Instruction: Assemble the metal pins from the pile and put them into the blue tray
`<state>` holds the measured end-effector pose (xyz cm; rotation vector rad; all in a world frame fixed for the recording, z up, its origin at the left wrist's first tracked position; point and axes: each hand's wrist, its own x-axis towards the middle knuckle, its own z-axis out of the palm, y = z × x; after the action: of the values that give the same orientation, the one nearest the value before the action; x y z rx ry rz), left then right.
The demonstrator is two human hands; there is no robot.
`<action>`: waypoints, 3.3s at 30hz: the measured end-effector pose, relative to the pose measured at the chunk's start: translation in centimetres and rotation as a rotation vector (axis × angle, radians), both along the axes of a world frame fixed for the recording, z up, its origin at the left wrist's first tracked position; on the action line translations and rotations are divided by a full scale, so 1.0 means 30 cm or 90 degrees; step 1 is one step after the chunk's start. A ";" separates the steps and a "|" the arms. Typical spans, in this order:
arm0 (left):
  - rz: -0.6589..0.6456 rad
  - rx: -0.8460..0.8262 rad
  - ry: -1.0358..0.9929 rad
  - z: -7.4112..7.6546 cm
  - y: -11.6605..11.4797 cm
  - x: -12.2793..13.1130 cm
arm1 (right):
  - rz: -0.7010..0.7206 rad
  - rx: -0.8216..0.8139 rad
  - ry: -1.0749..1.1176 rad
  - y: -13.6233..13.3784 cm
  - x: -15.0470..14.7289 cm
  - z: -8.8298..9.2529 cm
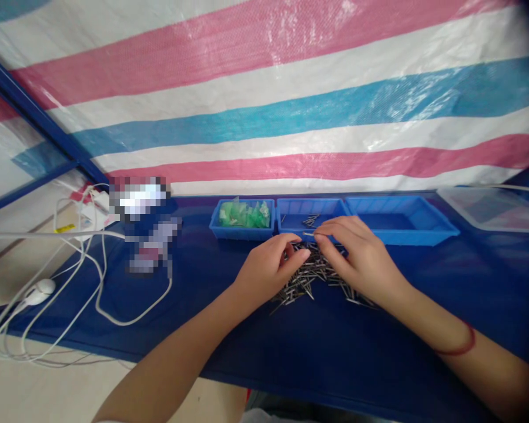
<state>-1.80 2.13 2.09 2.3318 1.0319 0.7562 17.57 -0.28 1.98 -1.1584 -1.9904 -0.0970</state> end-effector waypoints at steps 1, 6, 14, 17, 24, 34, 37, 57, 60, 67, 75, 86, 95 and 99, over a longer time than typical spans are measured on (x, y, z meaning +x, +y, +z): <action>0.002 0.012 0.013 -0.002 0.005 -0.005 | -0.025 0.009 -0.006 0.022 0.003 0.009; -0.073 0.094 0.090 -0.002 0.023 -0.019 | -0.150 0.011 -0.082 0.120 0.013 0.037; -0.164 0.210 0.257 -0.014 -0.014 0.008 | -0.133 0.005 -0.050 0.055 0.013 -0.017; -0.142 0.223 0.308 -0.027 -0.030 0.023 | -0.116 0.003 -0.002 0.013 0.010 -0.045; -0.076 0.232 0.366 -0.032 -0.069 0.063 | -0.087 -0.001 0.034 -0.041 -0.004 -0.056; 0.008 0.078 0.076 -0.031 -0.041 0.058 | 0.013 -0.260 0.182 -0.073 -0.016 -0.034; 0.009 -0.009 -0.002 -0.026 -0.040 0.053 | 0.027 -0.308 0.236 -0.075 -0.021 -0.045; -0.043 -0.085 -0.092 -0.014 -0.042 0.056 | 0.017 -0.280 0.357 -0.089 -0.021 -0.048; -0.034 -0.081 -0.117 -0.011 -0.043 0.054 | 0.022 -0.271 0.367 -0.087 -0.014 -0.042; 0.014 -0.108 -0.178 0.000 -0.044 0.044 | 0.046 -0.271 0.302 -0.078 -0.004 -0.045; -0.020 -0.105 -0.107 0.013 -0.051 0.044 | -0.093 -0.063 0.146 -0.002 0.038 -0.034; -0.106 0.052 0.080 0.004 -0.032 0.008 | -0.249 -0.025 -0.002 0.017 0.073 -0.072; -0.117 0.141 0.224 -0.018 -0.032 0.017 | -0.136 -0.023 0.042 -0.019 0.042 -0.053; -0.087 0.190 0.259 -0.046 -0.043 0.042 | -0.111 -0.017 0.043 -0.037 0.024 -0.040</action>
<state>-0.54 0.86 0.71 2.8629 0.9559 0.4121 18.30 -1.40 0.78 -1.3334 -1.8347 -0.1185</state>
